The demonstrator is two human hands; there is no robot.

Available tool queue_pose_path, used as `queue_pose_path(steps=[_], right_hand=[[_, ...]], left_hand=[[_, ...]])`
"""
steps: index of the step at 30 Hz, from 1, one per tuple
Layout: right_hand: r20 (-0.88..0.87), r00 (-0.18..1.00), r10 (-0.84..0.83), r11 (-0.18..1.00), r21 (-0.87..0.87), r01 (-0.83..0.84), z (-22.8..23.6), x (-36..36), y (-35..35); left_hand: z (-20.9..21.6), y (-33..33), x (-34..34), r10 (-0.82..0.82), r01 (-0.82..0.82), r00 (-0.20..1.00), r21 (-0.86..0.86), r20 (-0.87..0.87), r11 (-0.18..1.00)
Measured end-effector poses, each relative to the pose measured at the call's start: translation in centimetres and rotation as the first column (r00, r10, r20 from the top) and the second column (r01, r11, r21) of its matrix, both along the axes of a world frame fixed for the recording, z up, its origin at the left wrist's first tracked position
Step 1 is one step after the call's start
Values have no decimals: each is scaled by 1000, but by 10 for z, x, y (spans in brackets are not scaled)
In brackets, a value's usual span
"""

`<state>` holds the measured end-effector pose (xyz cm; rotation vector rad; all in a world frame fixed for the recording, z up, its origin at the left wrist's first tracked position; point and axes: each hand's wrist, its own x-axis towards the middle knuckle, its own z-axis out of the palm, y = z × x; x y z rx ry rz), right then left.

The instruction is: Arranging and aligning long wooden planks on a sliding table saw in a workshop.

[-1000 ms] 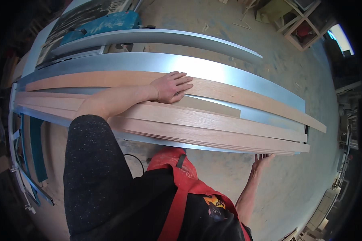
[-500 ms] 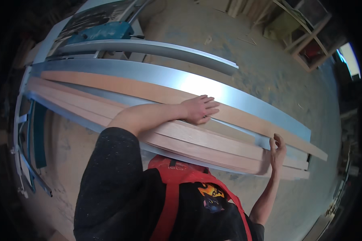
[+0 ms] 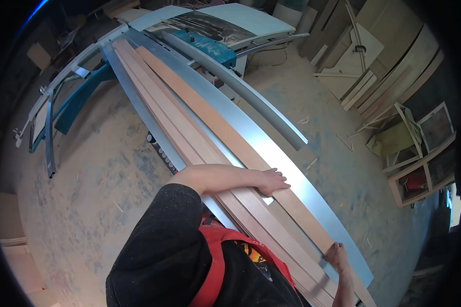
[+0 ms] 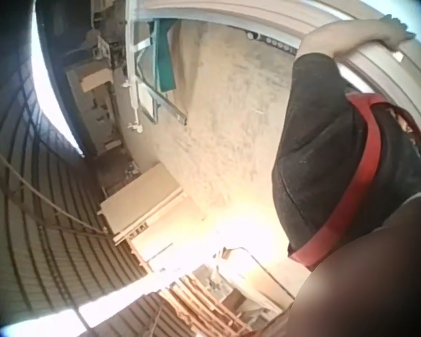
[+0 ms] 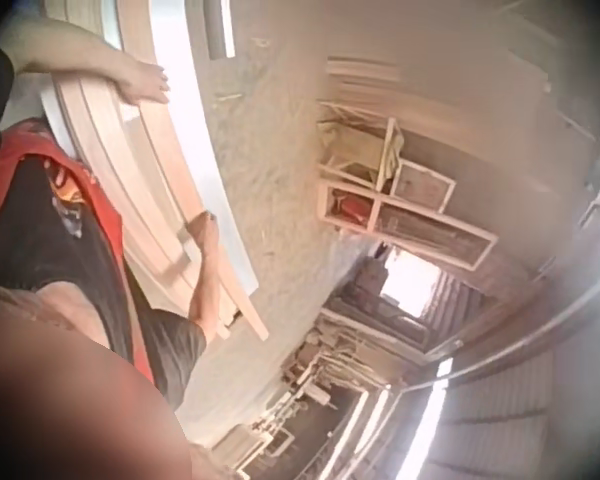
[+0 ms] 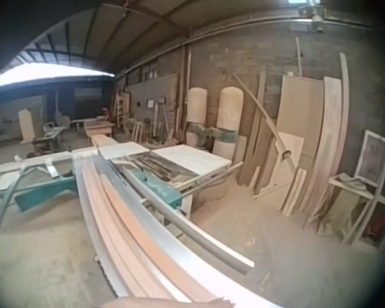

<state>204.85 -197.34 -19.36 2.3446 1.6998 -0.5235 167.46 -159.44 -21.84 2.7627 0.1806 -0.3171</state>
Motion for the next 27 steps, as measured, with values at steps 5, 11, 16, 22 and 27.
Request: queue_pose_path(steps=[5, 11, 16, 22, 27], right_hand=[[89, 993, -79, 993, -76, 86, 0, 58, -50], [259, 936, -240, 968, -14, 252, 17, 91, -93], [160, 950, -268, 963, 16, 269, 22, 88, -54], [-30, 946, -323, 939, 113, 324, -6, 86, -5], [-63, 984, -169, 972, 158, 177, -10, 68, 31]], left_hand=[[-12, 15, 0, 1, -2, 1000, 114, 10, 994], [50, -22, 58, -95, 94, 988, 16, 118, 995], [55, -7, 89, -124, 116, 982, 60, 143, 991], [7, 20, 61, 23, -58, 944, 98, 329, 993], [1, 57, -13, 695, -636, 691, -290, 199, 715]])
